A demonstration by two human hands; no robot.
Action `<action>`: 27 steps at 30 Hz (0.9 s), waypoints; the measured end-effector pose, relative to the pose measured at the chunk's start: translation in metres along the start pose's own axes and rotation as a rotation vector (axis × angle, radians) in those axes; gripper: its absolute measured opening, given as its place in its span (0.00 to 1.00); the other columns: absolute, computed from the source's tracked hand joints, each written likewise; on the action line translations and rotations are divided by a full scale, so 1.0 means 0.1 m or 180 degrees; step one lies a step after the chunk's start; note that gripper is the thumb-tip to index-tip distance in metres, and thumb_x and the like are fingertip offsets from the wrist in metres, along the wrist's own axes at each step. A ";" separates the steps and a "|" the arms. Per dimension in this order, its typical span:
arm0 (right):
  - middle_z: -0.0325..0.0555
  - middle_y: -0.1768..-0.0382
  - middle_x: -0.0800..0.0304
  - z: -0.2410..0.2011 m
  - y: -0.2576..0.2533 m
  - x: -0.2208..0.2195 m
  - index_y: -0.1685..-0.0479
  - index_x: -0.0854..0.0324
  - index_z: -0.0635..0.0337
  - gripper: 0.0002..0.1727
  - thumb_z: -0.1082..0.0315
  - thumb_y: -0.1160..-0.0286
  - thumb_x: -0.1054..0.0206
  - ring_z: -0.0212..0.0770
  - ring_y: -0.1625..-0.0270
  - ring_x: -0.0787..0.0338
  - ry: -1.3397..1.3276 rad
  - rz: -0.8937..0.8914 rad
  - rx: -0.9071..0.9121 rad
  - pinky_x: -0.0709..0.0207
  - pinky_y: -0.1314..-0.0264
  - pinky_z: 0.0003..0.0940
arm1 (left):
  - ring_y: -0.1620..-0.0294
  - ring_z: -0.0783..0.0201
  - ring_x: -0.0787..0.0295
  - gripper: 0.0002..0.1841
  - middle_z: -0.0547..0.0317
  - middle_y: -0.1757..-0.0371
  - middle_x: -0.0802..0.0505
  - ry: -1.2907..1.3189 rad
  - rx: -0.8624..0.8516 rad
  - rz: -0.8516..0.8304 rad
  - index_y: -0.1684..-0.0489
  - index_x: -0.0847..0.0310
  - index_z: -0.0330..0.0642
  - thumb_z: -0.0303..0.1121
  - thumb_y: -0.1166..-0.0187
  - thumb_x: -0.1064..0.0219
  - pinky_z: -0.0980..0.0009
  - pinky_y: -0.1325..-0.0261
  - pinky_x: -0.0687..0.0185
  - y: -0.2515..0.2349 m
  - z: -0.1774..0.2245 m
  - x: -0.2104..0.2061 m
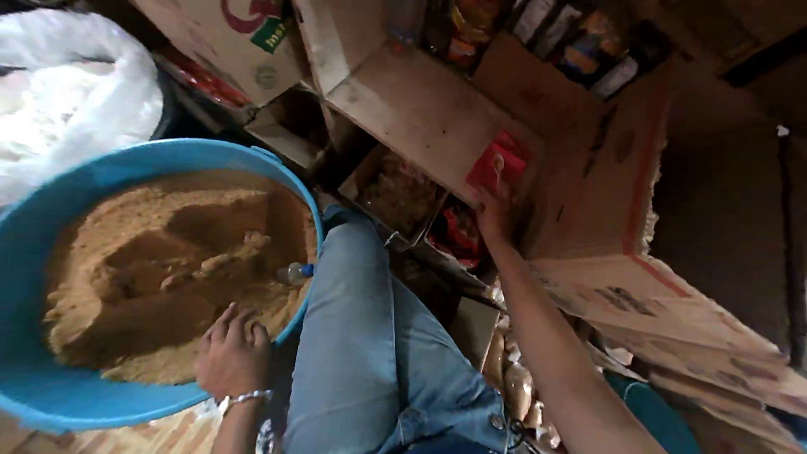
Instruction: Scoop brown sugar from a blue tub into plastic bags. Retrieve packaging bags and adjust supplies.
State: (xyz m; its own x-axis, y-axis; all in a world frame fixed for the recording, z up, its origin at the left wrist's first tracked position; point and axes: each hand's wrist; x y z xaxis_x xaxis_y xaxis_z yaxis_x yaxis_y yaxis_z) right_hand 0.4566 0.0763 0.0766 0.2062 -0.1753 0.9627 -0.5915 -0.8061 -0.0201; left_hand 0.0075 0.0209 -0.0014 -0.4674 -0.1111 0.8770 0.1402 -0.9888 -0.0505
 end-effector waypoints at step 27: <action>0.66 0.33 0.17 0.06 -0.11 -0.08 0.51 0.10 0.67 0.12 0.68 0.25 0.28 0.67 0.24 0.22 0.0238 0.0271 -0.0072 0.36 0.18 0.63 | 0.34 0.27 0.17 0.12 0.33 0.40 0.09 0.0842 0.0117 -0.0005 0.51 0.10 0.29 0.22 0.21 0.41 0.31 0.30 0.31 -0.08 -0.02 0.08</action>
State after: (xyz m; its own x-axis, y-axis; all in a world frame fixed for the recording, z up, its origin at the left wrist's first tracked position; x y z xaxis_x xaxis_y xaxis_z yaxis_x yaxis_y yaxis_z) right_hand 0.4663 0.0837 0.0680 0.0963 -0.1993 0.9752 -0.6219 -0.7770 -0.0974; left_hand 0.0013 0.0278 0.0050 -0.6789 -0.1364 0.7214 0.1686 -0.9853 -0.0276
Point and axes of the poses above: each hand's wrist, its own y-axis away from the middle knuckle, its own x-axis out of the back of the hand, z = x × y
